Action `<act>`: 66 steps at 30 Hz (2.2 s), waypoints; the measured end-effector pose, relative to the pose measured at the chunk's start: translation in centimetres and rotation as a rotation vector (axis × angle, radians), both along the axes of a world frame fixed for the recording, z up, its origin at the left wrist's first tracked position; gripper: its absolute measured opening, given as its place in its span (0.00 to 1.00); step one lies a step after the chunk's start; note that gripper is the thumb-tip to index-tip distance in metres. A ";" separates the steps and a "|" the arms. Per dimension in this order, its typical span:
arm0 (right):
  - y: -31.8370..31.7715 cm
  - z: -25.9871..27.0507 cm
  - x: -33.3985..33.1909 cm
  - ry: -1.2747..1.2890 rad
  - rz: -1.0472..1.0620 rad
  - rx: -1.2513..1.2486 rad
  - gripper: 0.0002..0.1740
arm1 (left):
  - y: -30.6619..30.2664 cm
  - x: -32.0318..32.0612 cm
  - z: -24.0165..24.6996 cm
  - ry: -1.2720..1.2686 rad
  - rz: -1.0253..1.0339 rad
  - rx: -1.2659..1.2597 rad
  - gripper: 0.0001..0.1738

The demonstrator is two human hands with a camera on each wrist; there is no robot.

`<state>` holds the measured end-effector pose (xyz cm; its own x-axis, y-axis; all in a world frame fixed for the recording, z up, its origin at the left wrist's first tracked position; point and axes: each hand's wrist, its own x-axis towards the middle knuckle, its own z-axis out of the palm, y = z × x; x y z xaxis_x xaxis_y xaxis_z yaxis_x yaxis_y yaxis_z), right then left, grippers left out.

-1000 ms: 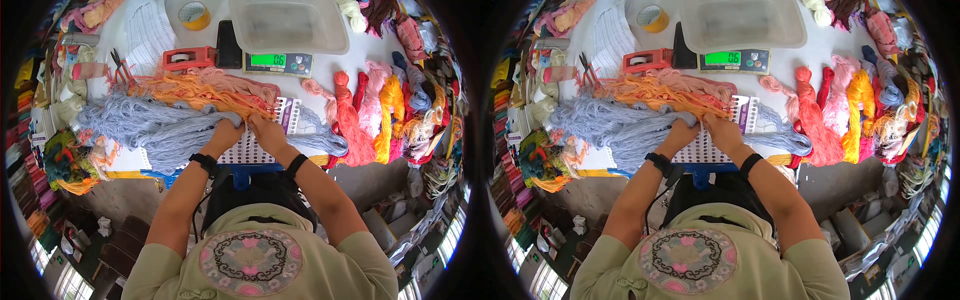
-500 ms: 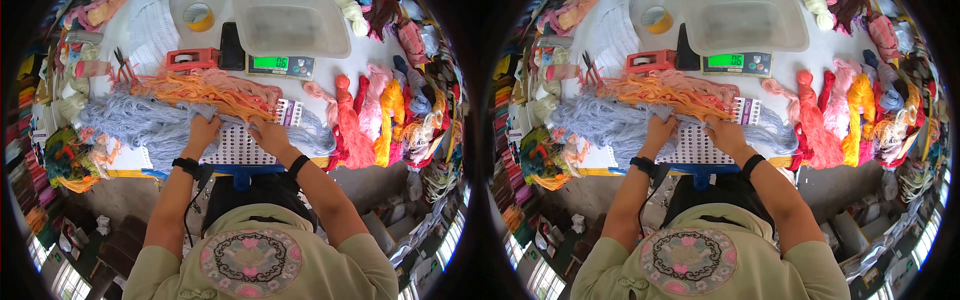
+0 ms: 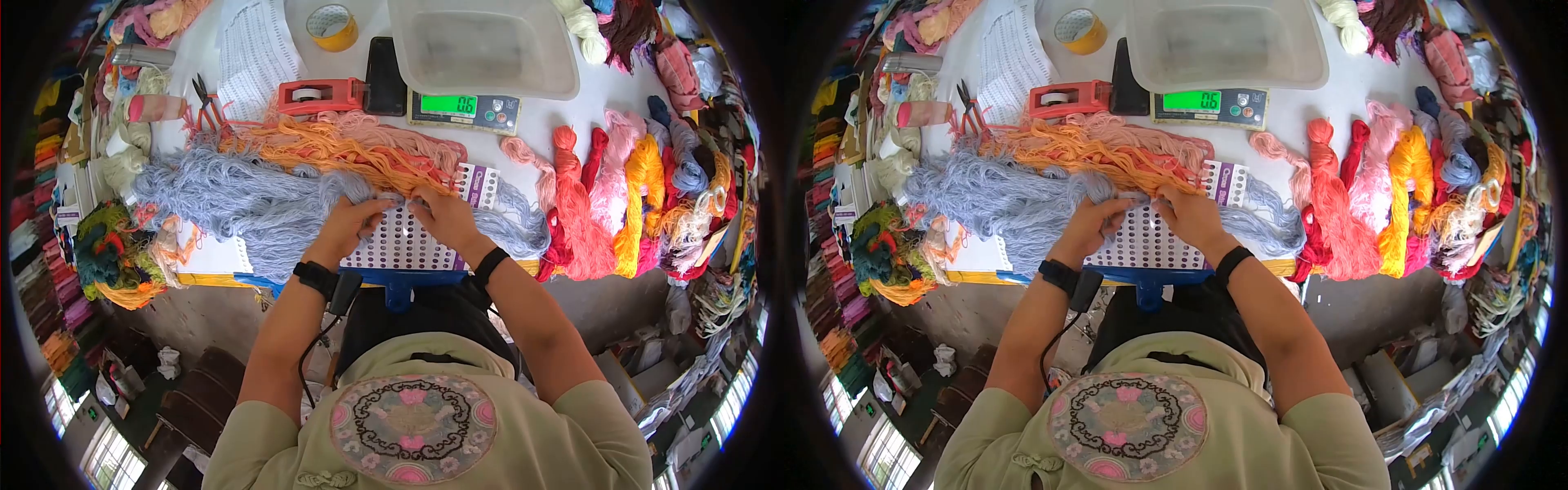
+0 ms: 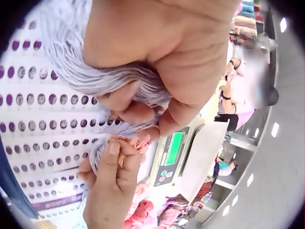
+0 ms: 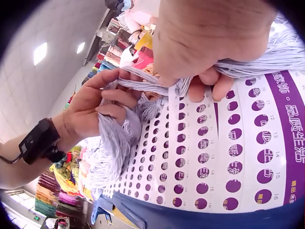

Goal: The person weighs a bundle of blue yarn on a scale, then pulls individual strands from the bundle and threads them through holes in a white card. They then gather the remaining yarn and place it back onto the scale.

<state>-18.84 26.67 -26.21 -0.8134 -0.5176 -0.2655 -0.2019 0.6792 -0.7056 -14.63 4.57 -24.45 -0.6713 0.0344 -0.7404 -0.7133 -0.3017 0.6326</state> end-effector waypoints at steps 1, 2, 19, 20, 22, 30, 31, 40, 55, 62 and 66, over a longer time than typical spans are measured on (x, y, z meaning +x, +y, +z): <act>0.0 0.1 -0.1 -0.032 -0.007 -0.006 0.14 | 0.3 0.6 0.3 0.120 -0.152 0.043 0.10; 0.0 0.3 -0.2 -0.032 -0.007 -0.005 0.14 | 0.9 0.4 1.4 0.242 -0.303 0.086 0.10; 0.8 -0.3 -0.8 -0.296 -0.003 -0.054 0.30 | 4.0 -0.8 -1.1 0.344 -0.840 -0.440 0.09; 0.8 0.1 -0.8 -0.295 0.000 -0.052 0.30 | 3.9 -1.0 -1.7 0.336 -0.825 -0.427 0.07; 0.7 1.1 -0.5 -0.265 0.010 0.008 0.30 | 3.7 -1.5 -1.9 0.329 -0.803 -0.413 0.07; 0.4 0.3 -0.2 -0.111 0.035 0.082 0.25 | 2.6 -1.6 0.8 0.137 -0.605 -0.104 0.08; 0.4 0.2 -0.2 -0.077 0.047 0.079 0.24 | 2.8 -1.2 0.6 0.137 -0.605 -0.104 0.08; 0.6 -0.4 -0.7 -0.118 0.026 -0.049 0.24 | 3.8 -1.1 1.0 0.081 -0.497 -0.225 0.09; 0.6 -0.7 -1.0 -0.149 0.036 -0.018 0.25 | 3.8 -3.6 0.6 0.127 -0.930 -0.243 0.04; 0.6 -0.7 -1.0 -0.192 0.047 -0.018 0.29 | 3.7 -1.3 -1.7 0.257 -0.661 -0.123 0.02; 0.5 -0.1 -1.3 -0.228 0.024 -0.013 0.30 | 4.0 -2.4 -2.2 0.204 -0.823 -0.161 0.06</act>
<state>-20.12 27.17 -26.33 -0.7207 -0.5405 -0.4341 -0.0523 0.6668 -0.7434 -17.00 8.54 -26.63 -0.5992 0.4728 -0.6462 -0.5337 0.3658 0.7625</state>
